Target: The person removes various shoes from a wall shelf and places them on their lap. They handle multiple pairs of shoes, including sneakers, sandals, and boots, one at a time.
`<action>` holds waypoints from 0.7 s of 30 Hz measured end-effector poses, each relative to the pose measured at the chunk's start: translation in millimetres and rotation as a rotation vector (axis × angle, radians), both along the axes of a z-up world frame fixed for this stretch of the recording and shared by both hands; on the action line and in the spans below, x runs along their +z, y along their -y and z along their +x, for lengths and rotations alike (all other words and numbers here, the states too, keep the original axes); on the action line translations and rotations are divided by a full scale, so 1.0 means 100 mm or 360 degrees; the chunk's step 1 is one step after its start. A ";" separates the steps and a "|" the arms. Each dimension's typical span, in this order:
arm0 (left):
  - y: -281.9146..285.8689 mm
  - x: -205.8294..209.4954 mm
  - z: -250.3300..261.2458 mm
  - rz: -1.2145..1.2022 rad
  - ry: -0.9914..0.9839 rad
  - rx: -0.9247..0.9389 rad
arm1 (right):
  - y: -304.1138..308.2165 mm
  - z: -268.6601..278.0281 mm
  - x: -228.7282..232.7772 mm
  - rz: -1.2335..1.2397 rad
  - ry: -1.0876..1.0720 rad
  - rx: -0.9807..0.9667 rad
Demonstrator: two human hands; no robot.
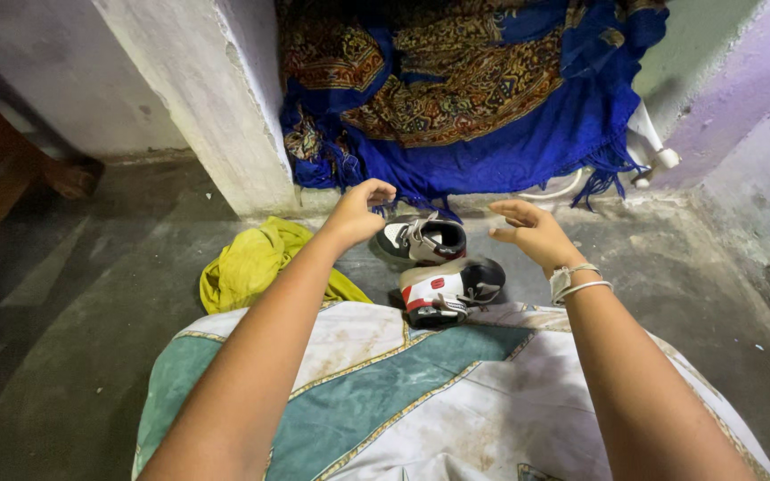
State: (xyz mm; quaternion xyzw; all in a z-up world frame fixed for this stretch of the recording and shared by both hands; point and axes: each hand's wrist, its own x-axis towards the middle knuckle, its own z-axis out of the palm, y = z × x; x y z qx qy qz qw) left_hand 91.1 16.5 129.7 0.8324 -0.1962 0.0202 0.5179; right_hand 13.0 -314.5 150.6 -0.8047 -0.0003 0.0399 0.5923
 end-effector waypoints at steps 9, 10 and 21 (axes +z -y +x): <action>-0.07 0.32 0.19 -0.0121 0.0062 0.0037 | 0.08 0.31 0.20 -0.0003 0.0208 0.0024; -0.07 0.43 0.22 -0.0145 0.0059 0.0044 | 0.09 0.34 0.31 -0.0048 0.0240 0.0022; -0.20 1.92 0.14 -0.0101 0.0324 0.0132 | -0.16 0.38 1.61 -0.0058 0.0512 0.0012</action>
